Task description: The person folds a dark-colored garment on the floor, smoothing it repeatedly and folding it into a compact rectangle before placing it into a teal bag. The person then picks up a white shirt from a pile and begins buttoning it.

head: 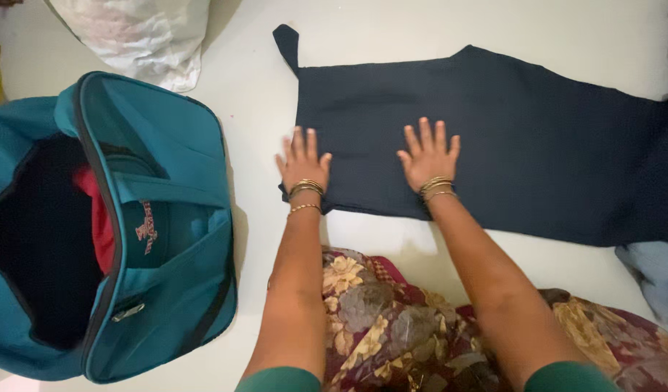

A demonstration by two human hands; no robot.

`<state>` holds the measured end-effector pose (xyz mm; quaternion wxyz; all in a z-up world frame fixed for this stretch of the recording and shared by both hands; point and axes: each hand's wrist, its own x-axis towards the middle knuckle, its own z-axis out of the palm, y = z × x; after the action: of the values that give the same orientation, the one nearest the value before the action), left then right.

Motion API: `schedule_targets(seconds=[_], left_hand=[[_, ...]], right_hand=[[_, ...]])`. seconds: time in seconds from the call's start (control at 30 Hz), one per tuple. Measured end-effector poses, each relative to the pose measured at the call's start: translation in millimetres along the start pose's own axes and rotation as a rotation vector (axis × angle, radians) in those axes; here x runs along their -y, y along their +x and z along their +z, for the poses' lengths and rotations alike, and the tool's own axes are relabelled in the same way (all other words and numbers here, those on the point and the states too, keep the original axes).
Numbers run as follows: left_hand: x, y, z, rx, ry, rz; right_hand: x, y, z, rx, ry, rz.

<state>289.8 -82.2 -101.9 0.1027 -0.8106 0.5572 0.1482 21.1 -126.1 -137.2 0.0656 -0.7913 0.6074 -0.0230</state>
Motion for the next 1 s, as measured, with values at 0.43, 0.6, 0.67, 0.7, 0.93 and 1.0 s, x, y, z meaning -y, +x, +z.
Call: schedule_targets(seconds=[0.43, 0.6, 0.67, 0.7, 0.93, 1.0], left_hand=[[-156.9, -65.0, 31.5, 0.038, -0.023, 0.351], [-136.7, -58.7, 26.7, 0.053, 0.099, 0.377], [-131.7, -50.0, 19.4, 0.064, 0.131, 0.328], [-128.6, -48.6, 16.7, 0.084, 0.139, 0.305], [-52.5, -21.3, -5.5, 0.114, 0.137, 0.100], [-33.4, -15.3, -6.7, 0.074, 0.120, 0.000]], right_hand=[[-4.3, -78.1, 27.8, 0.061, -0.055, -0.078], [-73.6, -93.5, -11.8, 0.289, -0.055, 0.154], [-116.8, -103.6, -25.1, 0.130, -0.028, 0.270], [-127.4, -106.8, -25.8, 0.053, -0.016, 0.324], [-49.4, -87.0, -21.6, 0.191, -0.004, 0.225], [-5.5, -87.9, -19.1, 0.257, 0.041, 0.096]])
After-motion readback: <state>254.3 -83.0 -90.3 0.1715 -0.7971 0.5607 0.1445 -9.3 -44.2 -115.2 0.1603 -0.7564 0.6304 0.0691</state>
